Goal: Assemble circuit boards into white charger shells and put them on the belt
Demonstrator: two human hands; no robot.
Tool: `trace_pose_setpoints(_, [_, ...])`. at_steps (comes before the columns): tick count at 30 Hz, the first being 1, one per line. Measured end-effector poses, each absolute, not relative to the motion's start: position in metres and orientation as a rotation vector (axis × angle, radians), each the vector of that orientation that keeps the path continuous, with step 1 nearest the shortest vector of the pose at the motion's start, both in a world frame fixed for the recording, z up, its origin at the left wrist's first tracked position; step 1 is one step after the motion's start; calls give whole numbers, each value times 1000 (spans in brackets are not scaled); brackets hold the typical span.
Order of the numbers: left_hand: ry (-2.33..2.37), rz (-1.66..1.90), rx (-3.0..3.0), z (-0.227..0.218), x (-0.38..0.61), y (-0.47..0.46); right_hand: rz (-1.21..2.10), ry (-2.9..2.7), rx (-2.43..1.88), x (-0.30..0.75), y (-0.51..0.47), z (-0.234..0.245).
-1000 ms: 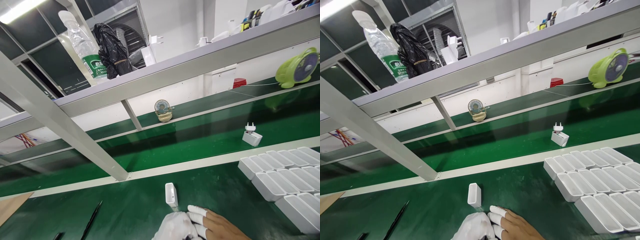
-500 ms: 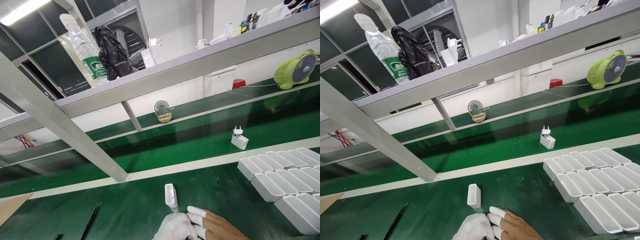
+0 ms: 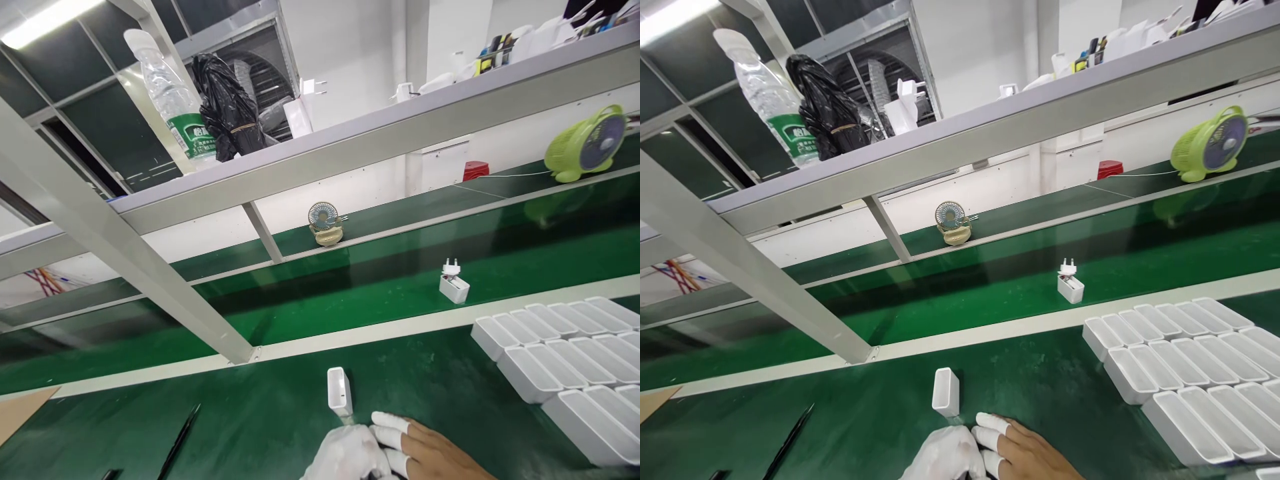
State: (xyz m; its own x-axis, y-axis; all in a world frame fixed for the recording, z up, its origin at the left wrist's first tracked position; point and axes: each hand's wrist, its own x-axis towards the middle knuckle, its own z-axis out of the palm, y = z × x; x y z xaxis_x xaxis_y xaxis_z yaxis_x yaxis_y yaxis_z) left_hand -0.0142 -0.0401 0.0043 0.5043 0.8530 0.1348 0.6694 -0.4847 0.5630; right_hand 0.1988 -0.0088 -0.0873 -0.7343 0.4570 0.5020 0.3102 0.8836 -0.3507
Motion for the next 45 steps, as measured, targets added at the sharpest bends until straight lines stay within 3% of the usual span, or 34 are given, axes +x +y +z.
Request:
trace_pose_setpoints(8, [1194, 676, 2320, -3, -4, -30, 346, -2672, -542, 201, 1, -46])
trace_pose_setpoints(15, [1314, 713, 2363, -21, -6, -37, 519, -2535, -635, 203, -10, -48])
trace_pose_setpoints(26, [1261, 609, 2622, 10, -20, -42, 361, -2530, -578, 205, -15, -42])
trace_pose_setpoints(31, [1828, 1088, 2285, -2, -44, -29, 266, -2575, -563, 206, -15, -32])
trace_pose_setpoints(36, [1962, 878, 1889, -16, -47, -13, 235, -2548, -547, 205, -15, -34])
trace_pose_setpoints(45, [1846, 891, 1772, -3, -42, -12, 340, -2551, -576, 207, -15, -44])
